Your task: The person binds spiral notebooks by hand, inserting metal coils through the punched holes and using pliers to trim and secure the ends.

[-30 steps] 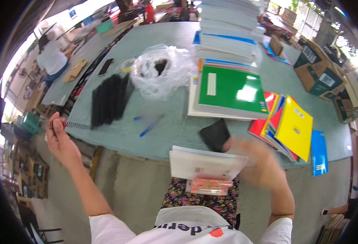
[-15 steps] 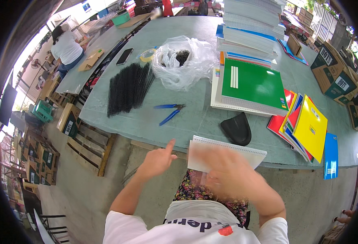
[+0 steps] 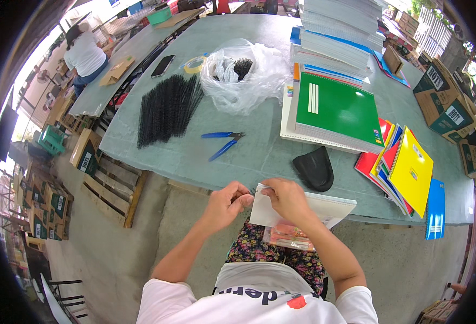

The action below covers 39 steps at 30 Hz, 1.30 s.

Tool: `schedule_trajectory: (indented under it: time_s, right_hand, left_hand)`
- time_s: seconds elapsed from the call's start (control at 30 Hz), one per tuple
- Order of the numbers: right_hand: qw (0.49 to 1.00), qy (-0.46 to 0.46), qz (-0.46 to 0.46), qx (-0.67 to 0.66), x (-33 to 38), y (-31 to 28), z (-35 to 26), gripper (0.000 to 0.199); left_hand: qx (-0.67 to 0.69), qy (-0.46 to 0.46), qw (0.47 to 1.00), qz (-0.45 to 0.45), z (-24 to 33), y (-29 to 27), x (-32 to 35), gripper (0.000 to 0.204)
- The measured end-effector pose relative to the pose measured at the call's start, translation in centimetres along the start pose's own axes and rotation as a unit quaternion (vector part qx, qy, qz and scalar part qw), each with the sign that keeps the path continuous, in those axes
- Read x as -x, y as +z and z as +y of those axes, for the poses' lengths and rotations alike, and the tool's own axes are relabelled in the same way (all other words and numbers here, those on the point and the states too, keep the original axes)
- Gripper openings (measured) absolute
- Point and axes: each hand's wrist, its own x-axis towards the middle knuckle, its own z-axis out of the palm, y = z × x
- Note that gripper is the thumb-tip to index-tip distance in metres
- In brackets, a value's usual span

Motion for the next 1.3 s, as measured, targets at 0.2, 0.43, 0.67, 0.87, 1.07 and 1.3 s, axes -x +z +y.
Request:
schedule_trajectory:
  time_s: [0.2,0.43,0.67,0.87,1.07,1.3]
  right_hand:
    - [0.999,0.017,-0.029,-0.031,0.0,-0.6,-0.5,0.018]
    - [0.997,0.036,-0.027,-0.066,0.0,-0.7,-1.0,0.017]
    - [0.999,0.014,-0.029,-0.042,0.0,0.0,-1.0,0.017]
    - [0.997,-0.022,-0.054,-0.040,0.7,-1.0,-1.7,0.020]
    - [0.997,-0.047,-0.031,-0.055,0.9,-0.2,-1.6,0.019]
    - [0.997,-0.061,-0.023,-0.049,1.0,-0.5,-2.0,0.020]
  left_hand:
    - [-0.080,0.017,0.995,0.052,-0.2,1.2,0.2,0.025]
    - [-0.248,0.185,0.942,0.128,-0.4,2.1,0.3,0.025]
    - [-0.286,0.201,0.923,0.163,0.0,1.9,0.6,0.016]
    - [-0.199,0.179,0.962,0.058,0.0,-1.4,-0.4,0.023]
    - [-0.109,0.051,0.992,-0.027,0.8,-1.8,0.3,0.022]
    - [-0.046,-0.124,0.989,-0.072,1.8,-1.9,-0.1,0.013]
